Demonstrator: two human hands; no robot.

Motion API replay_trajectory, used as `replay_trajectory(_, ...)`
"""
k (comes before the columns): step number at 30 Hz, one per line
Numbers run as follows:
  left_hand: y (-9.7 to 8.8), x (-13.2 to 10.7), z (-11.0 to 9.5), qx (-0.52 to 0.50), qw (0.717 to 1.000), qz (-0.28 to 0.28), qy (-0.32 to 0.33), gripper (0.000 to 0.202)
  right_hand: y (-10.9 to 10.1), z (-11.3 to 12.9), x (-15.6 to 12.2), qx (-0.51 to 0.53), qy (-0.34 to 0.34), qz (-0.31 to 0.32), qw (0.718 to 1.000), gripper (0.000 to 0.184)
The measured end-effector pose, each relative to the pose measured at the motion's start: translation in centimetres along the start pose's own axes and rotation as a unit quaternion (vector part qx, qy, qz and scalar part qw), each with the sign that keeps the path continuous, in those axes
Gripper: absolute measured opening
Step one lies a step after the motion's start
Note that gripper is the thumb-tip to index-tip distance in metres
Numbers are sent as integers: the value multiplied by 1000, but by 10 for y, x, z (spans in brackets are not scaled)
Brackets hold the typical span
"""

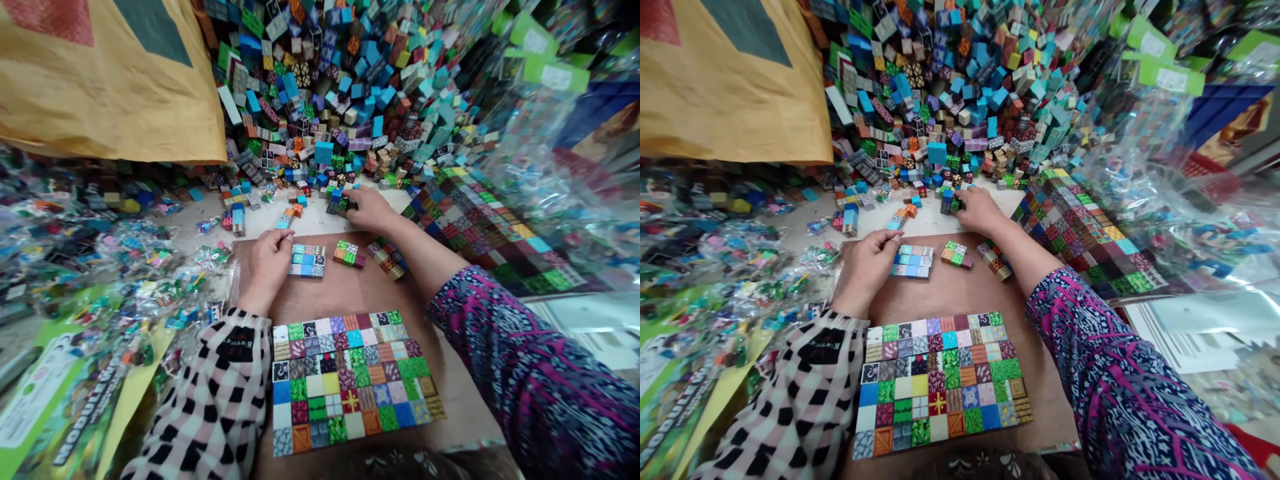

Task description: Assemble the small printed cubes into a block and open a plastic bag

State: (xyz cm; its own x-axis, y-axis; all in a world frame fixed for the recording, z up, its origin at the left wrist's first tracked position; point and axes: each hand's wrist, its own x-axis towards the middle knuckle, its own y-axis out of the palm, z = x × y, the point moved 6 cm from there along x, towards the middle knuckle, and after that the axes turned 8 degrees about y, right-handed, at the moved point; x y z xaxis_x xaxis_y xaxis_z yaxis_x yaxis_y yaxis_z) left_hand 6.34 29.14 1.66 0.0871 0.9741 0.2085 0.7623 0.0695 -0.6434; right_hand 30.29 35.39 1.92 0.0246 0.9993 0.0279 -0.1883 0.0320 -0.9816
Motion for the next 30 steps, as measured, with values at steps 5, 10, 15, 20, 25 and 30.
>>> replay_trajectory(5, 1, 1, -1, 3, 1000, 8, 0, 24, 0, 6, -4, 5, 6, -18, 1000, 53)
replay_trajectory(10, 2, 2, -1, 5, 1000, 7, 4, 24, 1, 10, -5, -5, 6, -42, 999, 41)
replay_trajectory(15, 1, 1, -4, 7, 1000, 16, 2, 24, 1, 14, -6, -38, 0, -44, 998, 33)
replay_trajectory(20, -2, -2, -7, 15, 999, 29, 6, 25, 1, 18, -10, -77, -15, -50, 996, 29)
replay_trajectory(25, 1, 0, -4, 0, 1000, 20, 17, 24, 2, 29, -15, -114, -54, -62, 990, 31)
replay_trajectory(30, 3, 1, -1, -4, 1000, 19, 19, 23, 4, 28, -11, -47, -28, -59, 997, 30)
